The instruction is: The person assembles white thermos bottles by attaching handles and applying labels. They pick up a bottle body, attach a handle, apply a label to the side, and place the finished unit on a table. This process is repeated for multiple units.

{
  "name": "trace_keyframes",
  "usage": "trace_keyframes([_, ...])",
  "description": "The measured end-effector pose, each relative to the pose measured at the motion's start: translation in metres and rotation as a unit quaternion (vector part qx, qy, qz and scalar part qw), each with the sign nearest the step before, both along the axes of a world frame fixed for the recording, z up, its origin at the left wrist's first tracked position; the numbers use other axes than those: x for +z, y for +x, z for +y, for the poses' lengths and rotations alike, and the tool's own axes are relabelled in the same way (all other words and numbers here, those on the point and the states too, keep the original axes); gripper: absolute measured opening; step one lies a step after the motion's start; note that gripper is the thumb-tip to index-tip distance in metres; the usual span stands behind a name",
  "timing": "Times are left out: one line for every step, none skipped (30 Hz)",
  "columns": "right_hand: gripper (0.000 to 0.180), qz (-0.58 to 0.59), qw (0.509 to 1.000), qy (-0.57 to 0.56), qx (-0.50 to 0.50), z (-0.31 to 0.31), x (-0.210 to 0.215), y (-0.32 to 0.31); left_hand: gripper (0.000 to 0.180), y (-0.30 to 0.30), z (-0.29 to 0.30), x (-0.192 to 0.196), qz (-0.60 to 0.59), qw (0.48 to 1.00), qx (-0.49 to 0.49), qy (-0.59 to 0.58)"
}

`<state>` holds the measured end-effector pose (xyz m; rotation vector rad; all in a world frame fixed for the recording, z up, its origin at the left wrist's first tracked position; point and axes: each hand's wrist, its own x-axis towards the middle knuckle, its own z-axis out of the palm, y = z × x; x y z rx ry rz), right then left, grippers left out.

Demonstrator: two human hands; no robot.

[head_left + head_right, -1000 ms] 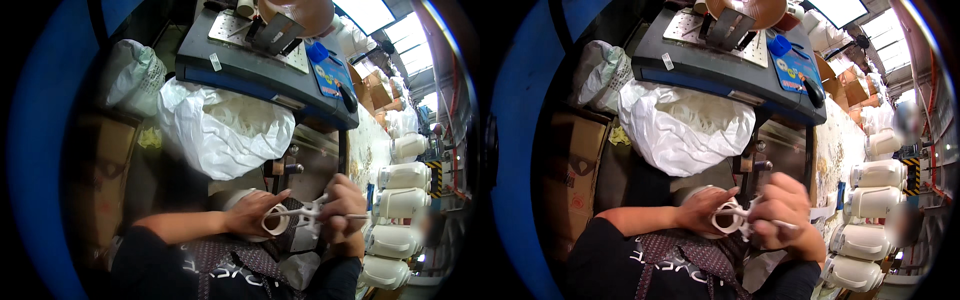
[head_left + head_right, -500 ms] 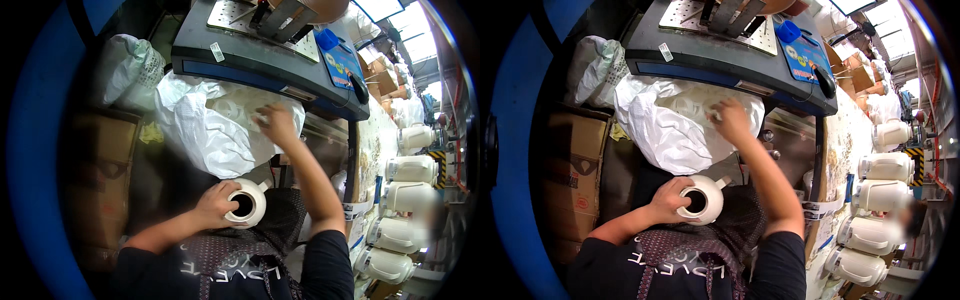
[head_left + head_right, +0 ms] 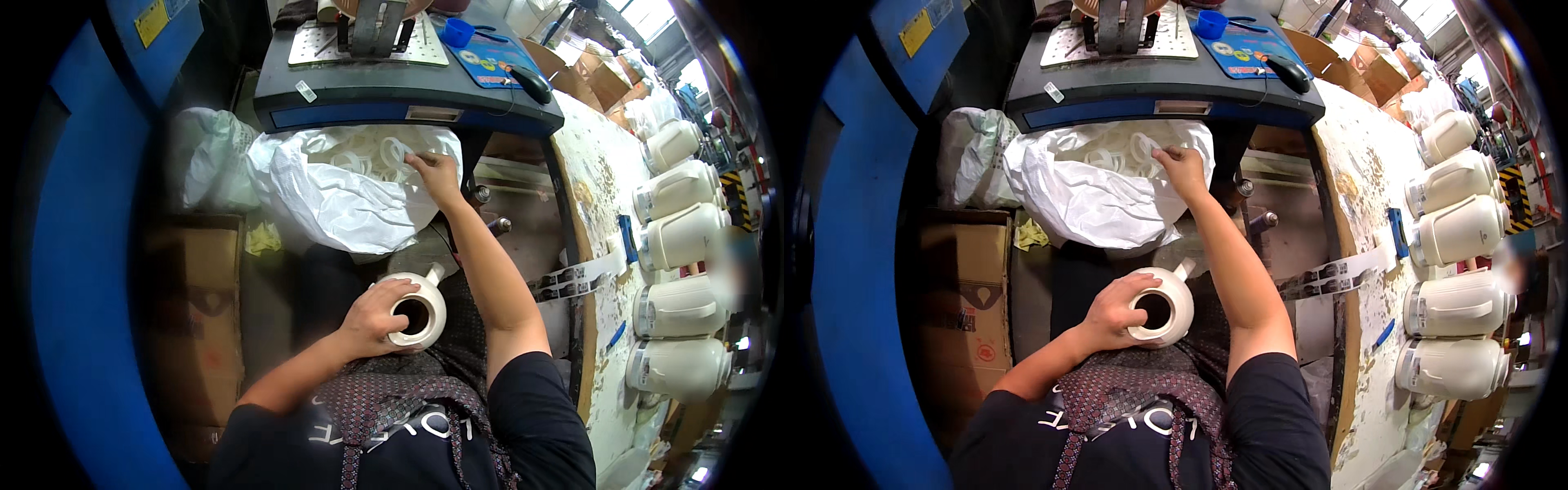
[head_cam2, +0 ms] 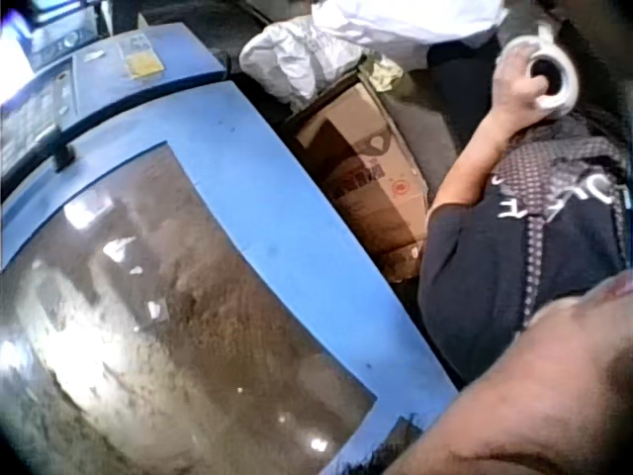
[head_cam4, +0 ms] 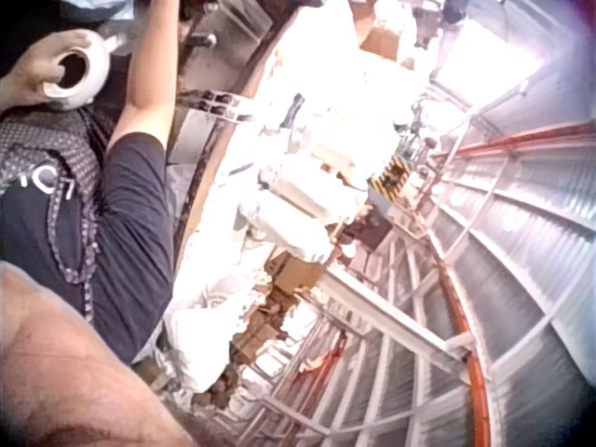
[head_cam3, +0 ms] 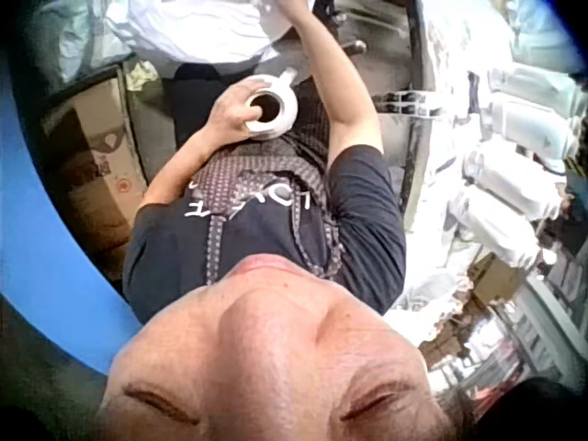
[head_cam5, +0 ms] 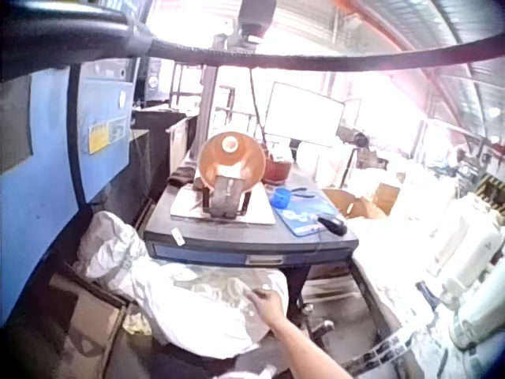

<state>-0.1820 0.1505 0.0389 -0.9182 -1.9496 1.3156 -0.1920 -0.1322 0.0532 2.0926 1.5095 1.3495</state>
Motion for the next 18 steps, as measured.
trace_keyframes([0.036,0.003,1.0,0.0,0.008,0.001,0.01,0.01,0.043,0.004,0.002,0.008,0.008,1.0,0.002,0.021])
trace_keyframes([0.034,0.008,0.999,0.035,0.012,-0.005,0.017,0.025,0.044,0.005,-0.001,0.016,0.017,0.999,0.006,0.035])
trace_keyframes([0.032,0.012,0.997,0.071,0.013,-0.016,0.029,0.047,0.046,0.003,-0.007,0.029,0.033,0.997,0.029,0.062])
trace_keyframes([0.028,-0.022,0.995,0.094,0.04,-0.04,0.061,0.073,0.048,0.0,-0.016,0.039,0.048,0.993,0.055,0.089])
trace_keyframes([0.025,-0.018,0.997,0.028,0.067,-0.057,0.069,0.104,0.053,-0.005,-0.024,0.042,0.003,0.984,0.086,0.153])
trace_keyframes([0.024,0.02,0.997,-0.033,0.061,-0.075,0.074,0.137,0.054,-0.01,-0.032,0.047,-0.029,0.981,0.097,0.164])
trace_keyframes([0.025,0.061,0.993,-0.093,0.031,-0.082,0.056,0.174,0.056,-0.015,-0.034,0.048,-0.053,0.97,0.094,0.218])
trace_keyframes([0.03,0.09,0.972,-0.216,0.0,-0.085,0.036,0.208,0.058,-0.021,-0.041,0.056,-0.029,0.978,0.108,0.176])
trace_keyframes([0.033,-0.005,0.98,-0.192,-0.048,-0.096,0.018,0.225,0.059,-0.019,-0.04,0.065,-0.023,0.979,0.122,0.16])
trace_keyframes([0.035,-0.104,0.975,-0.171,-0.099,-0.109,-0.007,0.241,0.059,-0.019,-0.035,0.076,0.027,0.983,0.111,0.143])
trace_keyframes([0.036,-0.204,0.972,0.079,-0.089,-0.117,-0.052,0.261,0.058,-0.013,-0.024,0.076,0.003,0.983,0.088,0.159])
trace_keyframes([0.034,-0.255,0.926,0.228,-0.159,-0.129,-0.046,0.252,0.057,-0.009,-0.016,0.077,-0.013,0.98,0.078,0.181])
trace_keyframes([0.033,-0.234,0.907,0.306,-0.172,-0.136,-0.038,0.251,0.056,-0.002,-0.016,0.083,-0.007,0.983,0.07,0.169])
trace_keyframes([0.031,-0.207,0.878,0.389,-0.185,-0.135,-0.029,0.249,0.056,0.002,-0.011,0.095,0.004,0.984,0.063,0.166])
trace_keyframes([0.029,-0.21,0.885,0.383,-0.164,-0.135,-0.028,0.257,0.055,0.006,-0.007,0.103,0.015,0.985,0.058,0.163])
trace_keyframes([0.028,-0.208,0.885,0.408,-0.085,-0.136,-0.028,0.266,0.054,0.01,-0.005,0.107,0.012,0.987,0.054,0.148])
trace_keyframes([0.027,-0.204,0.878,0.432,-0.003,-0.139,-0.027,0.276,0.053,0.016,-0.004,0.11,0.009,0.99,0.052,0.134])
trace_keyframes([0.026,-0.2,0.865,0.453,0.079,-0.14,-0.025,0.283,0.052,0.022,-0.002,0.113,0.006,0.991,0.051,0.121])
